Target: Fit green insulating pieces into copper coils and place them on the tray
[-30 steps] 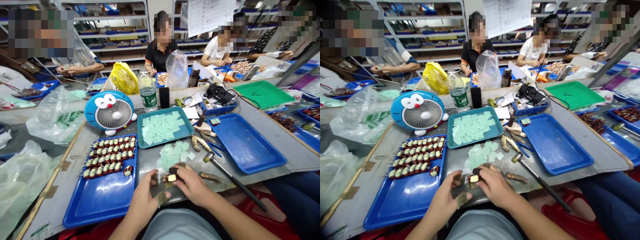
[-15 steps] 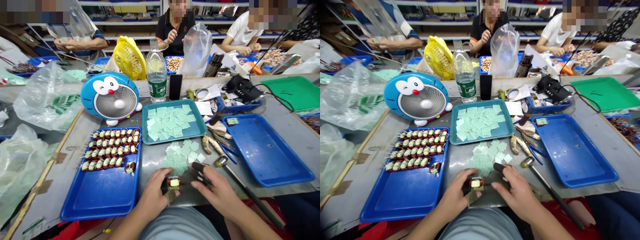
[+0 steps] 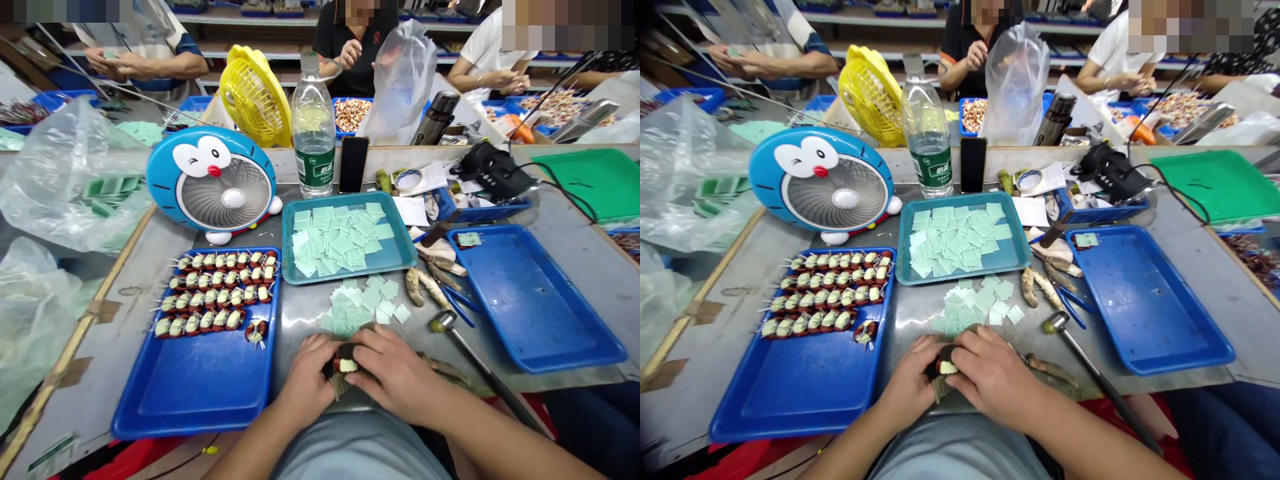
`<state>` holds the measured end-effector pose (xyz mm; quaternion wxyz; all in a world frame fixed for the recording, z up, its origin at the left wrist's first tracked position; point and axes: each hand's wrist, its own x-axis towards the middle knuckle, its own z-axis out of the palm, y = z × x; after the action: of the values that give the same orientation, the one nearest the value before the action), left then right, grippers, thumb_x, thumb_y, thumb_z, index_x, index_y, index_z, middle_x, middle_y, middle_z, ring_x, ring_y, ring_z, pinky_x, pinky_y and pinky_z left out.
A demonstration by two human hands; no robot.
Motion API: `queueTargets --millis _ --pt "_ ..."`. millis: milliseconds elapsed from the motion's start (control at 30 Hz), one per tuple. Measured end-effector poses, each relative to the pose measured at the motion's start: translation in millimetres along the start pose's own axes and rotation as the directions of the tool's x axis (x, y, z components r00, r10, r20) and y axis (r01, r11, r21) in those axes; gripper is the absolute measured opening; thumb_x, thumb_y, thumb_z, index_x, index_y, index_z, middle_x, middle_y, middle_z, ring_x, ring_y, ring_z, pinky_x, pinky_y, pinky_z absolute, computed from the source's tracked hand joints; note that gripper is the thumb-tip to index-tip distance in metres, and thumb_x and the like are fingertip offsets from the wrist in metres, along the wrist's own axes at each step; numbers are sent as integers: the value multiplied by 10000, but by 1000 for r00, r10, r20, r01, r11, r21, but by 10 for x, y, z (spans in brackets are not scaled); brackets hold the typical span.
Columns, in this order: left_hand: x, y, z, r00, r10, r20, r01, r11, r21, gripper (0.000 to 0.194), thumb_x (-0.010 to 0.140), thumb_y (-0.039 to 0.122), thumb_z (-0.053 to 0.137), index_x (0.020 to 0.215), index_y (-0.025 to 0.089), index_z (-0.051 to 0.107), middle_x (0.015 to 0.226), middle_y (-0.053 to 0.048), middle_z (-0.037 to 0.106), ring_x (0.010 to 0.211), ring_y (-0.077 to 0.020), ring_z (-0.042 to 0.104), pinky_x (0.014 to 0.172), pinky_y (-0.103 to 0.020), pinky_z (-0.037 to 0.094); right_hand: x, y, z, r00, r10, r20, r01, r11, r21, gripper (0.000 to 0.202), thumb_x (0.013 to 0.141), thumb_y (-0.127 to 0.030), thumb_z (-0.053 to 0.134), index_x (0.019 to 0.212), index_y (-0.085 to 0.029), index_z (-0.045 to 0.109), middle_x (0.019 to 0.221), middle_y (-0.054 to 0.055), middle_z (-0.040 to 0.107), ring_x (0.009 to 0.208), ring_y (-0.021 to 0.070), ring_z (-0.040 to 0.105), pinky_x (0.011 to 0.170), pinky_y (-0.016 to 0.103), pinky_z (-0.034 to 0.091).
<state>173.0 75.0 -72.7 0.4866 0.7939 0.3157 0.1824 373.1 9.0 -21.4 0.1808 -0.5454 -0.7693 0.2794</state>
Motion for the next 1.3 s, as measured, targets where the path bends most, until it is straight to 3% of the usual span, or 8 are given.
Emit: queueTargets --millis 333,467,567,700,1133,1300 --pt "-2 -2 13 1000 6 -9 -6 1000 0 237 868 293 685 1084 198 693 933 -66 685 897 -252 612 828 -384 413 93 135 -56 981 -182 71 181 983 10 233 1034 -339 512 904 -166 597 973 60 617 874 194 495 812 360 425" --pt "-59 0 6 1000 -4 -29 3 1000 -11 380 855 323 734 1208 219 641 1132 -89 690 1038 -261 624 906 -392 449 -59 178 -28 1000 7 -8 -6 992 123 348 952 -461 649 1162 -191 587 1178 82 602 1058 227 537 912 369 458" --pt "-115 -10 -8 997 -63 -50 60 997 -53 573 796 364 814 1304 241 580 1245 -96 645 1149 -263 604 976 -391 470 -259 245 1 972 190 -136 -161 967 198 528 941 -440 672 1392 -257 469 1327 74 545 1232 227 501 1024 360 443" --pt "-149 6 -47 995 -90 -39 87 994 -61 564 798 374 818 1292 252 574 1225 -82 634 1150 -245 608 985 -374 487 -500 297 45 932 315 -178 -270 933 237 424 985 -392 608 1382 -305 488 1290 49 565 1226 212 520 1029 354 452" --pt "-33 84 -82 999 -14 -48 14 1000 -2 557 806 361 801 1304 243 582 1210 -100 653 1153 -259 603 1012 -419 470 -576 196 182 932 341 -123 -313 929 196 281 1010 -328 532 1265 -215 561 1216 102 586 1150 250 547 986 432 479" --pt "-23 165 -76 998 -23 -55 17 994 -108 291 871 337 735 1132 220 680 1104 -81 690 1043 -229 637 935 -372 489 -544 106 177 931 341 -128 -298 915 271 262 985 -300 563 1233 -219 586 1201 105 603 1142 269 558 979 459 474"
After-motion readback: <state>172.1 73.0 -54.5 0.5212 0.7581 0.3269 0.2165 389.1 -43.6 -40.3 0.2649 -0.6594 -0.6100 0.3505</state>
